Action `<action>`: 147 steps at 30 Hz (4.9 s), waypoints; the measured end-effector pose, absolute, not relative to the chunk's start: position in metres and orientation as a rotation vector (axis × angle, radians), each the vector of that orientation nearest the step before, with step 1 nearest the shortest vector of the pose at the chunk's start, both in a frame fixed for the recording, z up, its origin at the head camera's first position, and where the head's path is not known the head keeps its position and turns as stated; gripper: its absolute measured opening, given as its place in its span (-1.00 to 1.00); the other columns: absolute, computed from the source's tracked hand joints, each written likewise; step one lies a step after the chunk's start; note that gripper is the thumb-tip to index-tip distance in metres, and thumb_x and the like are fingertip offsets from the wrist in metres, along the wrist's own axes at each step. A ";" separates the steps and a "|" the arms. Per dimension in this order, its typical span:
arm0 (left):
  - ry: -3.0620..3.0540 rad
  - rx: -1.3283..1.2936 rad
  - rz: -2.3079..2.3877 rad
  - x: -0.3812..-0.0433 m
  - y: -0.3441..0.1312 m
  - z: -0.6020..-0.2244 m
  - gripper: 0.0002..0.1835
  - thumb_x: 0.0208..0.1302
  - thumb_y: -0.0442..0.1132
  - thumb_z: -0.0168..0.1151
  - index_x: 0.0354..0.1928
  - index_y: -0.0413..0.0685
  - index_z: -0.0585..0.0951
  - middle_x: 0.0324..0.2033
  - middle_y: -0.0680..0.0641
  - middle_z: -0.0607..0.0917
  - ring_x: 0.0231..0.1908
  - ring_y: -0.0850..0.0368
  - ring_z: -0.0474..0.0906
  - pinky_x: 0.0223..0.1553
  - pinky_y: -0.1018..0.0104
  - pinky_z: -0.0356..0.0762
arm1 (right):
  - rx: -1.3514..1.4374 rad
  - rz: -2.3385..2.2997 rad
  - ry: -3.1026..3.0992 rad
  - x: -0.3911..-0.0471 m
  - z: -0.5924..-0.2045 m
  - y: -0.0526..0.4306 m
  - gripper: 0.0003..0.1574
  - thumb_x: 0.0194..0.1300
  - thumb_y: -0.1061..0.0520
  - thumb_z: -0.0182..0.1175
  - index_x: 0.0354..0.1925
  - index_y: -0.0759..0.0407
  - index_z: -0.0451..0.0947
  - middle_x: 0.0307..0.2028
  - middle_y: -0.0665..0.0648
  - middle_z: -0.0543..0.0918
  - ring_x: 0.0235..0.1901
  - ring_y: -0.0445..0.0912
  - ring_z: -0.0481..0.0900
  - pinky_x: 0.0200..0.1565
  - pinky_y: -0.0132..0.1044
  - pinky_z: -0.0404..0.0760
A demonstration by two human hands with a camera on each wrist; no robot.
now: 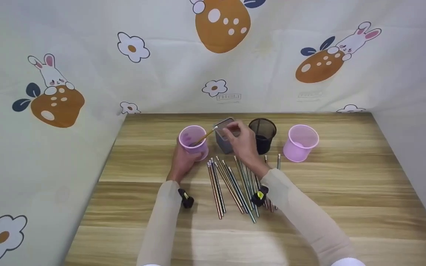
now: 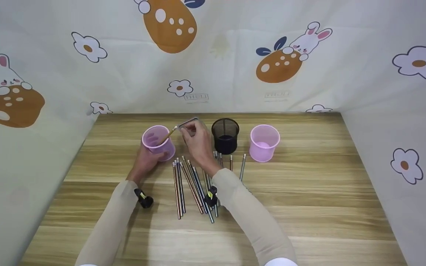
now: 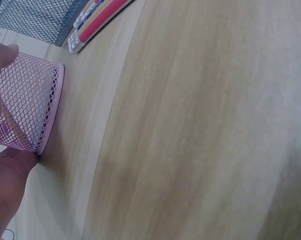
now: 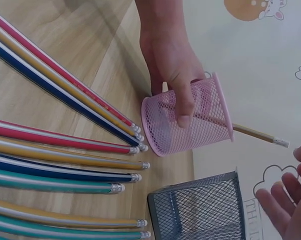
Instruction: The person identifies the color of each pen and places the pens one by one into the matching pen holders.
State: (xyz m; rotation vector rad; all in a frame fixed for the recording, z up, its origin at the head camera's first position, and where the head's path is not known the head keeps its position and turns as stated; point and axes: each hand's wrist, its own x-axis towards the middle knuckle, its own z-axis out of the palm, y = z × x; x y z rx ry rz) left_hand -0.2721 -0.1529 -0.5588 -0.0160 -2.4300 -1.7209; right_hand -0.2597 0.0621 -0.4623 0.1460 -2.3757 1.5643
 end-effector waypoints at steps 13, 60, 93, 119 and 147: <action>-2.430 0.004 -1.749 -0.272 -0.154 -0.560 -0.04 -0.14 -0.44 0.51 0.38 -0.23 0.26 0.24 -0.30 0.54 0.29 -0.18 0.46 0.45 0.05 0.31 | 0.061 1.508 -2.373 -0.237 -0.476 0.094 -0.81 0.28 0.17 0.35 -0.17 0.24 0.63 -0.18 0.22 0.72 -0.16 0.04 0.65 -0.02 -0.04 0.65; -2.384 -0.029 -1.762 -0.272 -0.153 -0.560 -0.01 -0.17 -0.44 0.55 0.38 -0.26 0.26 0.25 -0.29 0.54 0.30 -0.18 0.45 0.47 0.04 0.28 | -0.275 1.178 -2.917 -0.205 -0.532 0.192 -0.40 0.07 0.42 0.29 0.07 0.52 0.31 -0.23 0.42 0.55 -0.13 0.28 0.54 0.03 0.17 0.56; -2.333 -0.015 -1.854 -0.271 -0.154 -0.563 0.03 -0.17 -0.50 0.52 0.42 -0.22 0.21 0.28 -0.33 0.49 0.34 -0.22 0.39 0.49 0.01 0.24 | 0.031 1.339 -2.725 -0.206 -0.455 0.167 -0.13 0.02 0.45 0.28 0.32 0.20 0.29 -0.39 0.22 0.59 -0.38 0.01 0.60 -0.31 -0.25 0.56; -2.422 0.042 -1.776 -0.269 -0.153 -0.559 0.06 -0.14 -0.41 0.54 0.44 -0.22 0.18 0.28 -0.28 0.50 0.34 -0.16 0.41 0.49 0.04 0.25 | 0.081 1.577 -2.422 -0.218 -0.425 0.149 -0.23 0.12 0.48 0.29 0.27 0.29 0.30 -0.24 0.24 0.57 -0.28 -0.06 0.59 -0.30 -0.49 0.58; -2.114 -0.093 -1.357 -0.208 -0.095 -0.536 -0.39 -0.02 -0.37 0.55 0.07 -0.27 0.45 -0.03 -0.26 0.57 -0.01 -0.12 0.57 0.06 0.07 0.62 | 0.049 1.804 -1.987 -0.248 -0.404 0.142 -0.30 0.15 0.50 0.30 0.23 0.34 0.30 -0.16 0.08 0.49 -0.21 -0.22 0.57 -0.12 -0.48 0.64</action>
